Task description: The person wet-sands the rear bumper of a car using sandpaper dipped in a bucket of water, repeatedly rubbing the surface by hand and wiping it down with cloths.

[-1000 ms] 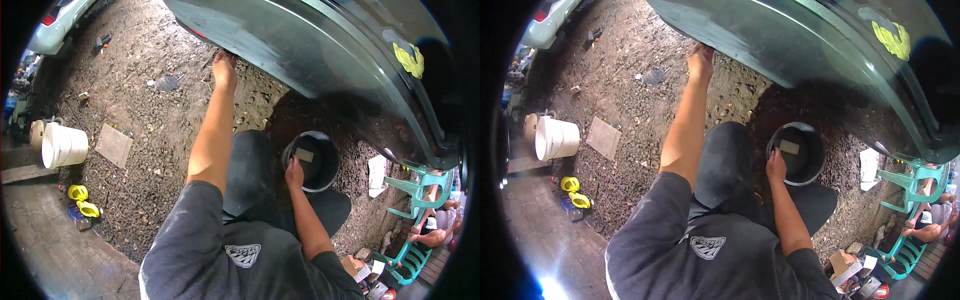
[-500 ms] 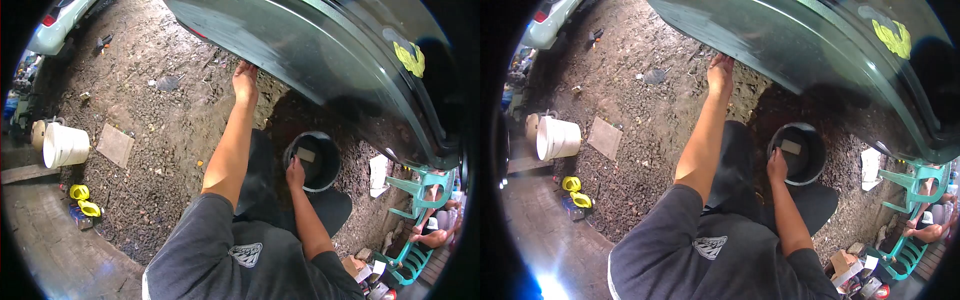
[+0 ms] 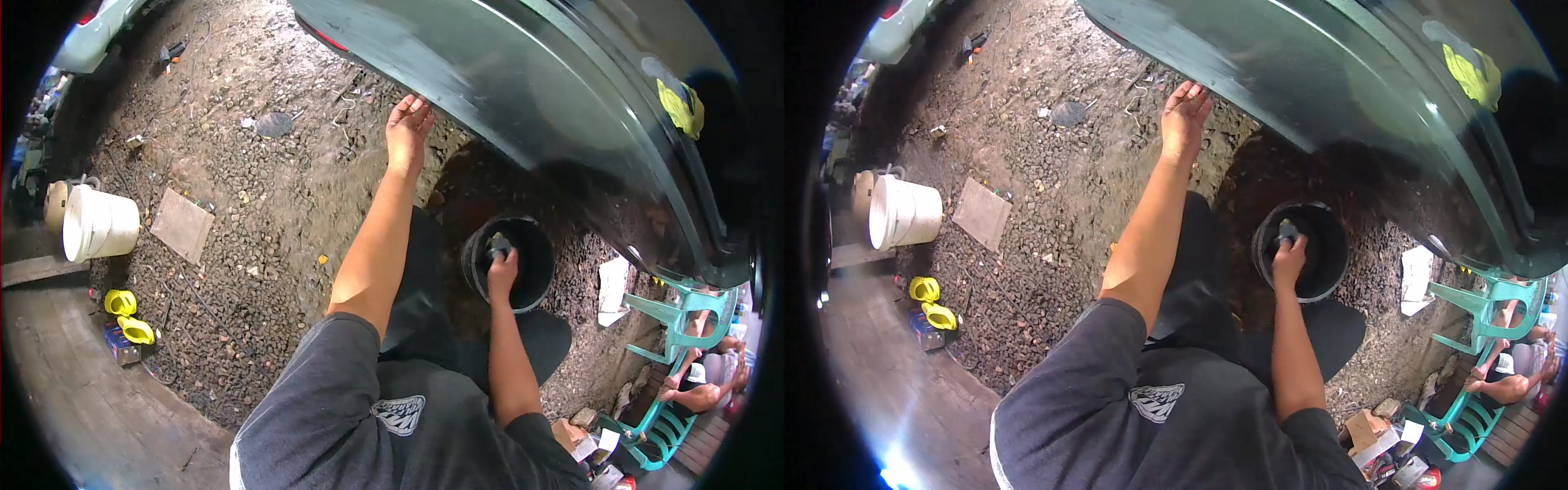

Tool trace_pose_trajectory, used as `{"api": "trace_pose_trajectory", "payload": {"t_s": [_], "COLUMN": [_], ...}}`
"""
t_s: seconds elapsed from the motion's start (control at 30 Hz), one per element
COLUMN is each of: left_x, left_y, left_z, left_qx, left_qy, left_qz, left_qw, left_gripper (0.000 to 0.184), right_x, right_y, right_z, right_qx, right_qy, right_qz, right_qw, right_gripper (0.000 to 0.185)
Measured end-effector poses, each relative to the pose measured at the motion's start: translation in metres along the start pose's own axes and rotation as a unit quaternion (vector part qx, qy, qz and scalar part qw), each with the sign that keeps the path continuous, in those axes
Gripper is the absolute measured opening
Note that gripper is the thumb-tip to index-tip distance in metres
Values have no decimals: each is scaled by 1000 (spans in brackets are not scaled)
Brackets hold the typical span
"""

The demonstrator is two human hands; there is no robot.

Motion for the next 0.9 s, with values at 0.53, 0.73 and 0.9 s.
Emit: {"api": "trace_pose_trajectory", "payload": {"t_s": [0.53,0.73,0.9], "left_x": [-120,-57,-3], "left_y": [-32,-16,-25], "left_z": [-59,-47,-26], "left_qx": [296,95,140], "left_qy": [264,31,-81], "left_qz": [-136,72,182], "left_qw": [908,992,970], "left_gripper": [60,16,58], "right_x": [86,22,-31], "right_y": [-33,-32,-50], "right_z": [-115,-55,-26], "right_qx": [479,131,-95], "right_qy": [-145,-38,44], "right_qz": [-91,-58,-141], "right_qw": [861,989,984], "right_gripper": [53,73,89]}}
Point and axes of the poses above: each hand's wrist, its own x-axis towards the middle knuckle, its own y-axis out of the back of the hand, z = x × y, the point moved 1 cm from there along x, towards the middle knuckle, and after that the axes turned 11 degrees about x, right-handed, at the moved point
